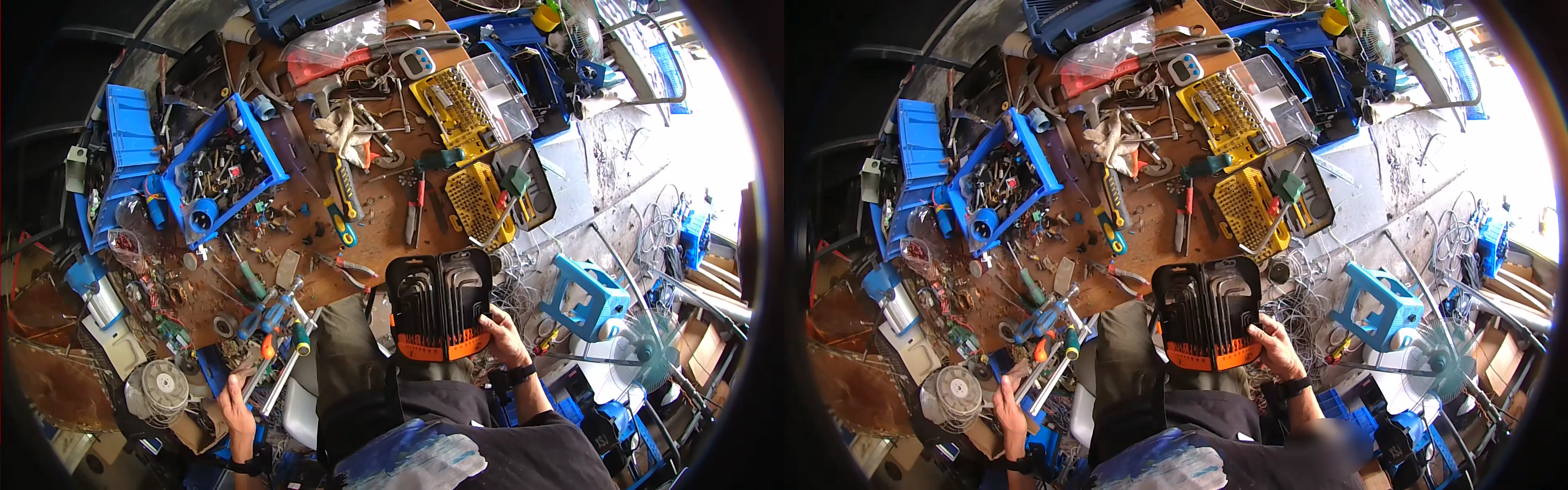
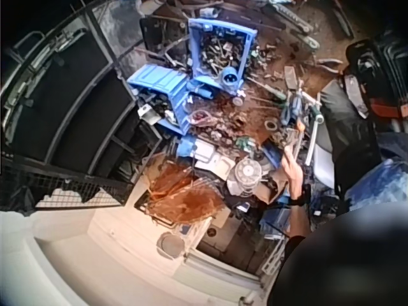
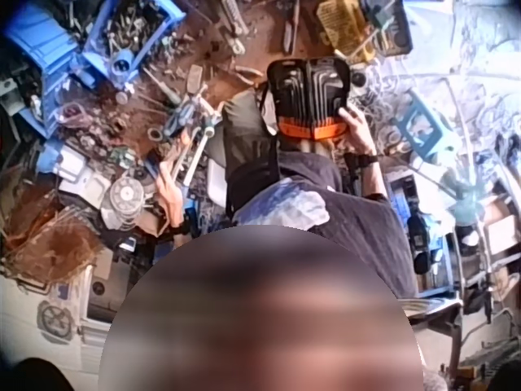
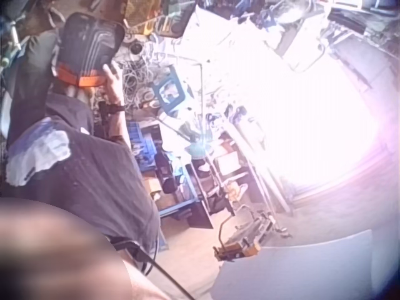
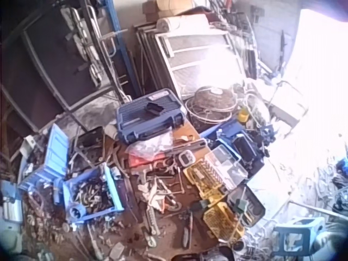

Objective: The recorder is disassembling a metal motor or pump assembly and sorting small electronic components on a workbench.

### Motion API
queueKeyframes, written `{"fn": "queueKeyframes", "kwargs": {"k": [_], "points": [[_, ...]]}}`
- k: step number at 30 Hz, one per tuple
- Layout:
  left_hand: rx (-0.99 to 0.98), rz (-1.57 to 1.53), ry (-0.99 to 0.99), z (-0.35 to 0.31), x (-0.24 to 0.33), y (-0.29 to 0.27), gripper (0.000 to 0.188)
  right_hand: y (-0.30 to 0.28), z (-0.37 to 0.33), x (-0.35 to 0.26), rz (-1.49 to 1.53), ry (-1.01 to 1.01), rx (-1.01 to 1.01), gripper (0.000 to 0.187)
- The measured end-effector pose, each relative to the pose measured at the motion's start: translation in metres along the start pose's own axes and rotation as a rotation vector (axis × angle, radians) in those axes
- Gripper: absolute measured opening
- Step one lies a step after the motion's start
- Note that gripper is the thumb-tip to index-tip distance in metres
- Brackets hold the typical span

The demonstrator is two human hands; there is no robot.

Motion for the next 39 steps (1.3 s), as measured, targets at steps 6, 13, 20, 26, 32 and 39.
{"fn": "queueKeyframes", "kwargs": {"k": [6,13,20,26,32,39], "points": [[-0.018,-0.01,-0.033,-0.001,-0.002,0.001,0.052,0.012,0.0,-0.013,0.006,-0.034,-0.024,0.035],[-0.043,0.021,-0.003,0.0,-0.008,-0.001,0.052,0.016,0.0,-0.017,0.0,-0.041,0.013,0.032],[-0.013,-0.064,-0.003,-0.001,0.002,0.003,0.051,0.018,0.0,-0.015,0.022,-0.052,0.048,0.027],[-0.226,0.033,0.014,0.003,0.051,0.02,0.044,0.016,-0.001,-0.016,-0.047,-0.06,0.038,0.029],[-0.437,0.245,0.297,0.028,0.153,0.053,0.038,0.026,0.004,-0.034,-0.005,-0.087,0.038,0.03],[-0.803,0.33,0.515,0.098,0.195,0.226,0.036,0.022,0.004,-0.025,0.086,-0.115,-0.027,0.031]]}}
Point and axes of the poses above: each hand's wrist, its own z-axis towards the middle knuckle, its own y-axis out of the palm, x = y × z, the point moved 8 cm from there along z, towards the middle knuckle, and after that the axes turned 15 degrees about -z, right-handed, at the moved point
